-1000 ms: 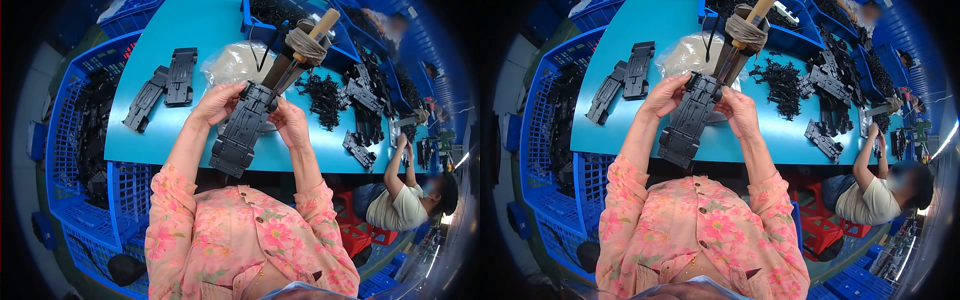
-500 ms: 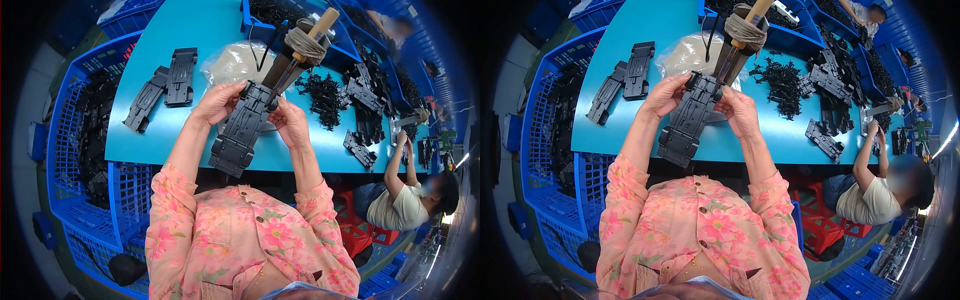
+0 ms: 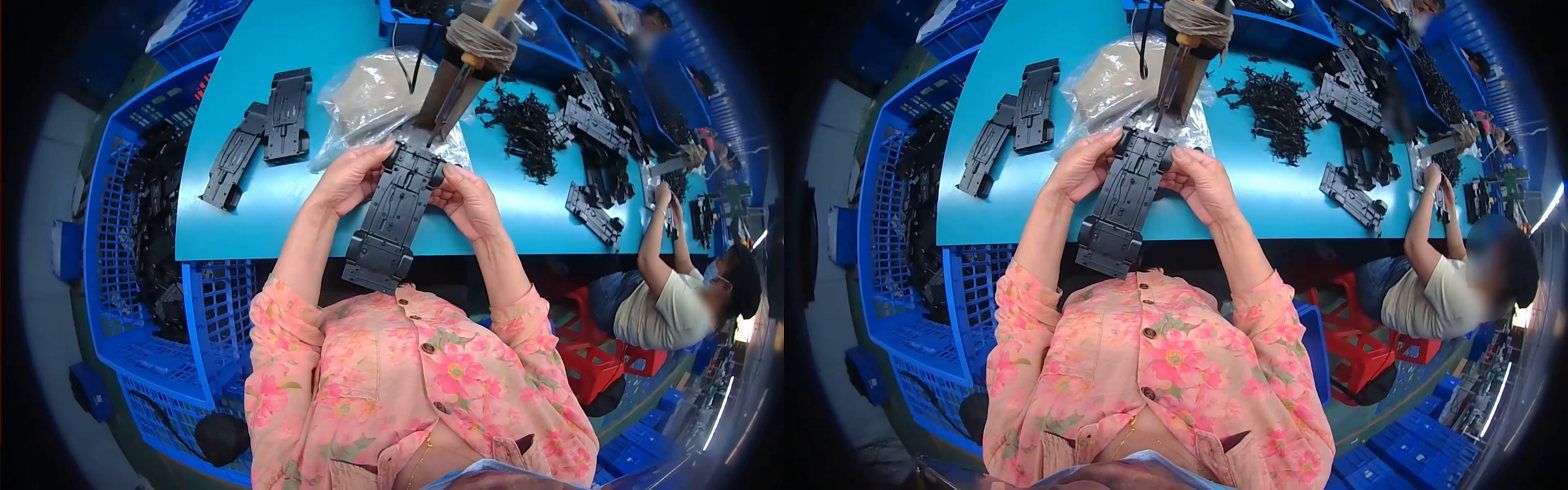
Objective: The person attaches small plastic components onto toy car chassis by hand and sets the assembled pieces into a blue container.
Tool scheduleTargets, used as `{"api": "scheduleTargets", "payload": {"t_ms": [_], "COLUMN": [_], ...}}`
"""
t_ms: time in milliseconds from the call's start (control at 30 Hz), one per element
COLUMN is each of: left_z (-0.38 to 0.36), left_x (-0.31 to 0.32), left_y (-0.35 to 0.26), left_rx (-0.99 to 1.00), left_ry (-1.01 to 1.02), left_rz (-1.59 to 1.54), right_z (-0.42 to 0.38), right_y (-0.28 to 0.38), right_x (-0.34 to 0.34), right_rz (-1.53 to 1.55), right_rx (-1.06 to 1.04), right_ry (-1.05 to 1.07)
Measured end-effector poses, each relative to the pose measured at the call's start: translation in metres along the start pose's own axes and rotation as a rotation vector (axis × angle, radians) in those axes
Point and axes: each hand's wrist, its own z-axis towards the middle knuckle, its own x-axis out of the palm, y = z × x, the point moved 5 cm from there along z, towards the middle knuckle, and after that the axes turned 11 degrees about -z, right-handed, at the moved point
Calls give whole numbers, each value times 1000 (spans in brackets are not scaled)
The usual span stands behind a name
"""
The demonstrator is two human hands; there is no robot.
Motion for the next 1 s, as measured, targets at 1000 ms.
{"api": "scheduleTargets", "payload": {"t_ms": [1000], "left_z": [-105], "left_x": [-31], "left_y": [10], "left_rx": [196], "left_ry": [-343], "left_rz": [237], "right_z": [-50], "right_y": [196], "right_x": [-364], "right_rz": [341], "right_rx": [-709], "right_ry": [-267]}}
